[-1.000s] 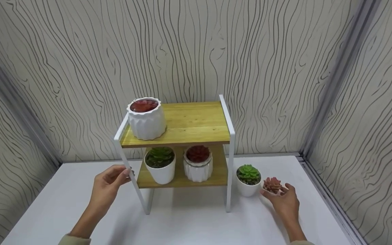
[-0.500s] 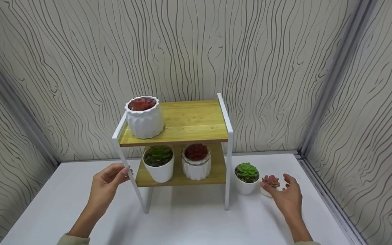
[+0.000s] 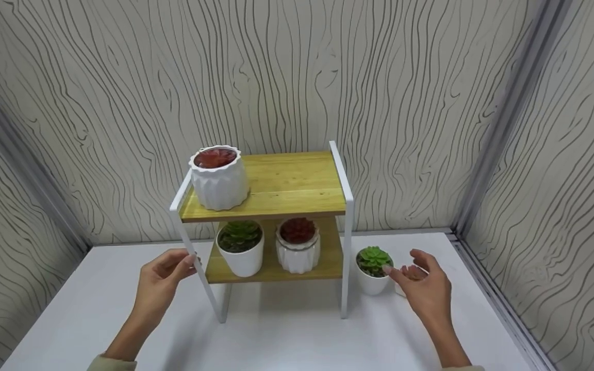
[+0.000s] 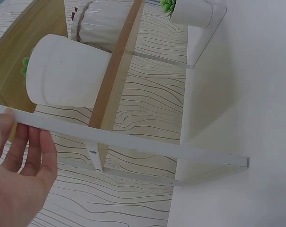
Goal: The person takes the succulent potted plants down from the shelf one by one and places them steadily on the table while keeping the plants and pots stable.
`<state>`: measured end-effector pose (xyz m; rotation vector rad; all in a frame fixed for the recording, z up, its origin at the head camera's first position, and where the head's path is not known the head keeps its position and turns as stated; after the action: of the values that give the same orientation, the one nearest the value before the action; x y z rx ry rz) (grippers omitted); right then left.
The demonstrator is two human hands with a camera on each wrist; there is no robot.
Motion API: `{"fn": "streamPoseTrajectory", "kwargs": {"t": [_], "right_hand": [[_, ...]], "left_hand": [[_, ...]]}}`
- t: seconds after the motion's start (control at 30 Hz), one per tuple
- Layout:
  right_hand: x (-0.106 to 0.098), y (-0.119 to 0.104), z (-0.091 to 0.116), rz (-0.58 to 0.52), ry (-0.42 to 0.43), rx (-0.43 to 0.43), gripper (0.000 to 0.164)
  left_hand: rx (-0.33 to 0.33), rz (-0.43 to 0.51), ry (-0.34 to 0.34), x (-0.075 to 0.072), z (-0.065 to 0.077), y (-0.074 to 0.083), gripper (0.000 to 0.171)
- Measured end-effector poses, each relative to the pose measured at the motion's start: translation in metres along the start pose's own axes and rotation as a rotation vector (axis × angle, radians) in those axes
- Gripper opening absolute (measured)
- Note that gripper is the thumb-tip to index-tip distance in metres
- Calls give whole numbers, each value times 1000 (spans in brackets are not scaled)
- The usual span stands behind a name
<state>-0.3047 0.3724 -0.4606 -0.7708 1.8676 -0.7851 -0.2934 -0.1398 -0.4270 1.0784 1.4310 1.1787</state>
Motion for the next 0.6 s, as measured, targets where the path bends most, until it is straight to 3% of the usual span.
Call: {"fn": "streamPoseTrajectory", "kwargs": {"t": [0.37,0.6], "right_hand": [[8,-59,6,-219,-71,-216,65],[16,-84,10,-339,-105,-272,58]], "left_hand": [[-3,4,7,-1,1,0,21],[13,-31,49,-4,6,9,25]]}}
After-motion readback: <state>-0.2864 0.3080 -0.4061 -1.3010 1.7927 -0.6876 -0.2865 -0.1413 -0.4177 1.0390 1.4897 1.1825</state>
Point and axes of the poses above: each hand's wrist, its own z-axis away from the middle knuckle, its own x-axis out of the palm, y = z × x, the point moved 6 cm from there along -z, towards the middle knuckle, and after that the axes turned 13 degrees about -x, right-handed, at the moved point
